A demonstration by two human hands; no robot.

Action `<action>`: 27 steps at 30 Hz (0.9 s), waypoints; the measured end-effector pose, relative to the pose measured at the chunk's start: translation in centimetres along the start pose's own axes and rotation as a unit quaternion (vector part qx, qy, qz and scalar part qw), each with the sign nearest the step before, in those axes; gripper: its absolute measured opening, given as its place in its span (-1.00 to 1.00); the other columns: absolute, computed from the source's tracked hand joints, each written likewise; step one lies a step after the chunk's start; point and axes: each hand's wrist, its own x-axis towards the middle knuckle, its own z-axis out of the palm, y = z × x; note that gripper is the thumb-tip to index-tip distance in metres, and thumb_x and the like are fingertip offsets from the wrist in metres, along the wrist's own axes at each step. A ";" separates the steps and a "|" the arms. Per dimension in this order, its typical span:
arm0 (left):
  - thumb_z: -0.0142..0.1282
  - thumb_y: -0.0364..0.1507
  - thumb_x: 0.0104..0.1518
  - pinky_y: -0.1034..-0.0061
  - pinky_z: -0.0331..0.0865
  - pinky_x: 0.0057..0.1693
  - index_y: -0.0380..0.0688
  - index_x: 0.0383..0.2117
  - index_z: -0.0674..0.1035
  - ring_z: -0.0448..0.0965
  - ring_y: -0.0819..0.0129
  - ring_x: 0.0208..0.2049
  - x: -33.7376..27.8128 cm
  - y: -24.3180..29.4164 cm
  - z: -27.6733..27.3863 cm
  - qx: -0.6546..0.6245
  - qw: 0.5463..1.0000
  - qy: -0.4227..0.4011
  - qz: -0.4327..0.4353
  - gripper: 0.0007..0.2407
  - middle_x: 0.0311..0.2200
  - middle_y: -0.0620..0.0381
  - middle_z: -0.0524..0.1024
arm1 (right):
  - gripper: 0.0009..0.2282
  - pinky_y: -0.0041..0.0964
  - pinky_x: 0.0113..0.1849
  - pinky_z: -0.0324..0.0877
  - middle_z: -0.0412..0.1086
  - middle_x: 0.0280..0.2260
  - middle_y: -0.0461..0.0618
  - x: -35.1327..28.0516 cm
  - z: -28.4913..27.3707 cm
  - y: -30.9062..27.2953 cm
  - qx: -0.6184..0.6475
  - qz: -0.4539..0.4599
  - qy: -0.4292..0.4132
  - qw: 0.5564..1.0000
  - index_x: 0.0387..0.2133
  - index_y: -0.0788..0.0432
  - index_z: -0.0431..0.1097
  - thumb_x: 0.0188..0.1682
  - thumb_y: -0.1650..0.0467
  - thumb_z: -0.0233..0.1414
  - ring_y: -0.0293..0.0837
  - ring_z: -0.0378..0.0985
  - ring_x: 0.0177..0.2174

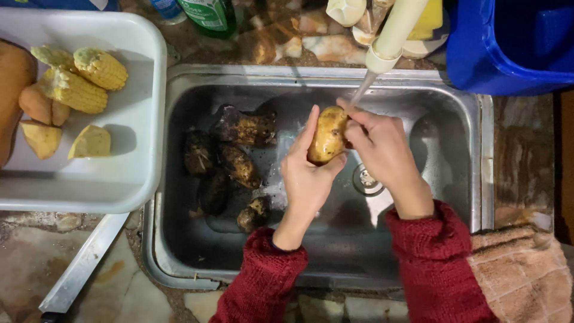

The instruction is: Washing and cleaning potatoes and other vegetables in a kitchen sink.

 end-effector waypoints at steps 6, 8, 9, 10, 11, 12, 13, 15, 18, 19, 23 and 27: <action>0.34 -0.64 -0.08 0.47 0.54 0.12 -0.10 0.31 0.39 0.67 0.24 0.06 -0.2 0.3 -0.5 0.053 0.997 0.005 0.058 -0.32 0.10 -0.11 0.57 | -0.54 -0.28 -0.33 0.48 0.53 -0.47 0.15 -0.3 -0.6 -2.9 -0.029 0.021 -0.023 0.999 0.16 0.19 0.36 -0.05 0.34 0.12 -0.18 0.63 -0.46; 0.35 -0.63 -0.09 0.45 0.55 0.12 -0.10 0.30 0.40 0.66 0.21 0.06 -0.2 0.2 -0.3 0.080 0.994 0.010 0.070 -0.32 0.11 -0.11 0.56 | -0.55 -0.30 -0.29 0.48 0.55 -0.42 0.11 -0.1 -0.4 -1.0 0.004 0.005 -0.024 1.000 0.16 0.20 0.38 -0.04 0.39 0.11 -0.21 0.60 -0.43; 0.36 -0.61 -0.10 0.43 0.56 0.12 -0.10 0.28 0.41 0.66 0.17 0.07 -0.2 0.1 -0.3 0.107 0.991 0.016 0.081 -0.32 0.12 -0.12 0.55 | -0.56 -0.32 -0.26 0.49 0.57 -0.37 0.06 0.0 -0.1 -0.1 0.038 -0.011 -0.028 0.999 0.17 0.21 0.40 -0.03 0.44 0.10 -0.24 0.57 -0.40; 0.36 -0.61 -0.10 0.43 0.56 0.12 -0.10 0.28 0.41 0.66 0.17 0.07 -0.2 0.3 -0.3 0.107 0.991 0.016 0.081 -0.32 0.12 -0.12 0.55 | -0.56 -0.32 -0.26 0.49 0.57 -0.37 0.06 0.1 0.0 0.0 0.038 -0.011 -0.028 0.999 0.17 0.21 0.40 -0.03 0.44 0.10 -0.24 0.57 -0.40; 0.36 -0.61 -0.09 0.39 0.54 0.14 -0.12 0.28 0.40 0.63 0.10 0.11 -0.1 0.4 -0.3 0.121 0.987 0.025 0.104 -0.33 0.14 -0.15 0.53 | -0.56 -0.35 -0.24 0.50 0.55 -0.28 -0.02 0.1 0.2 0.2 0.137 0.019 -0.043 0.990 0.18 0.21 0.38 -0.02 0.47 0.11 -0.29 0.56 -0.35; 0.36 -0.61 -0.08 0.35 0.53 0.17 -0.14 0.28 0.40 0.60 0.03 0.15 -0.1 0.6 -0.3 0.136 0.982 0.034 0.126 -0.33 0.15 -0.19 0.51 | -0.56 -0.37 -0.22 0.52 0.53 -0.19 -0.11 0.2 0.3 0.3 0.233 0.048 -0.057 0.969 0.19 0.21 0.35 -0.01 0.49 0.11 -0.34 0.56 -0.30; 0.36 -0.61 -0.08 0.35 0.53 0.17 -0.14 0.28 0.40 0.60 0.03 0.15 -0.1 0.4 -0.3 0.136 0.982 0.034 0.126 -0.33 0.15 -0.19 0.51 | -0.56 -0.37 -0.22 0.52 0.53 -0.19 -0.11 0.2 0.4 0.5 0.234 0.049 -0.058 0.969 0.19 0.21 0.35 -0.01 0.49 0.11 -0.34 0.56 -0.30; 0.35 -0.59 -0.03 0.36 0.52 0.18 -0.11 0.30 0.38 0.60 0.01 0.15 -0.1 0.2 -0.2 0.141 0.980 0.041 0.136 -0.35 0.15 -0.18 0.52 | -0.57 -0.36 -0.18 0.49 0.51 -0.16 -0.09 0.3 0.6 0.7 0.247 0.059 -0.057 0.965 0.21 0.21 0.35 0.02 0.54 0.09 -0.30 0.54 -0.27; 0.33 -0.54 0.05 0.40 0.47 0.26 -0.09 0.34 0.35 0.56 0.16 0.22 0.0 0.0 -0.2 0.075 0.991 0.013 0.106 -0.36 0.21 -0.09 0.49 | -0.54 -0.38 -0.03 0.43 0.47 0.00 -0.05 0.5 0.9 3.5 0.286 -0.042 -0.068 0.955 0.26 0.25 0.29 0.04 0.53 0.05 -0.31 0.50 -0.07; 0.33 -0.54 0.05 0.40 0.47 0.26 -0.09 0.34 0.35 0.56 0.16 0.22 0.2 -0.5 -0.2 0.075 0.991 0.014 0.106 -0.36 0.21 -0.09 0.49 | -0.54 -0.38 -0.03 0.43 0.47 0.00 -0.05 0.5 1.1 3.4 0.286 -0.042 -0.069 0.955 0.26 0.25 0.29 0.04 0.53 0.05 -0.31 0.50 -0.07; 0.23 -0.48 0.24 0.38 0.38 0.33 -0.07 0.35 0.40 0.40 0.23 0.26 0.6 -3.6 0.5 -0.066 0.996 -0.053 0.039 -0.50 0.25 -0.04 0.33 | -0.64 -0.38 0.00 0.39 0.42 -0.01 -0.10 0.8 2.5 3.5 0.336 0.007 -0.019 0.942 0.23 0.26 0.28 0.18 0.42 0.00 -0.31 0.44 -0.04; -0.02 -0.32 0.36 0.45 0.37 0.28 -0.01 0.36 0.31 0.39 0.39 0.24 0.9 -2.6 1.2 -0.333 0.930 -0.091 -0.127 -0.57 0.30 0.19 0.33 | -0.76 -0.38 0.08 0.38 0.47 -0.02 -0.08 2.0 3.2 2.1 0.376 -0.041 0.023 0.925 0.06 0.26 0.38 0.25 0.36 -0.08 -0.27 0.49 0.00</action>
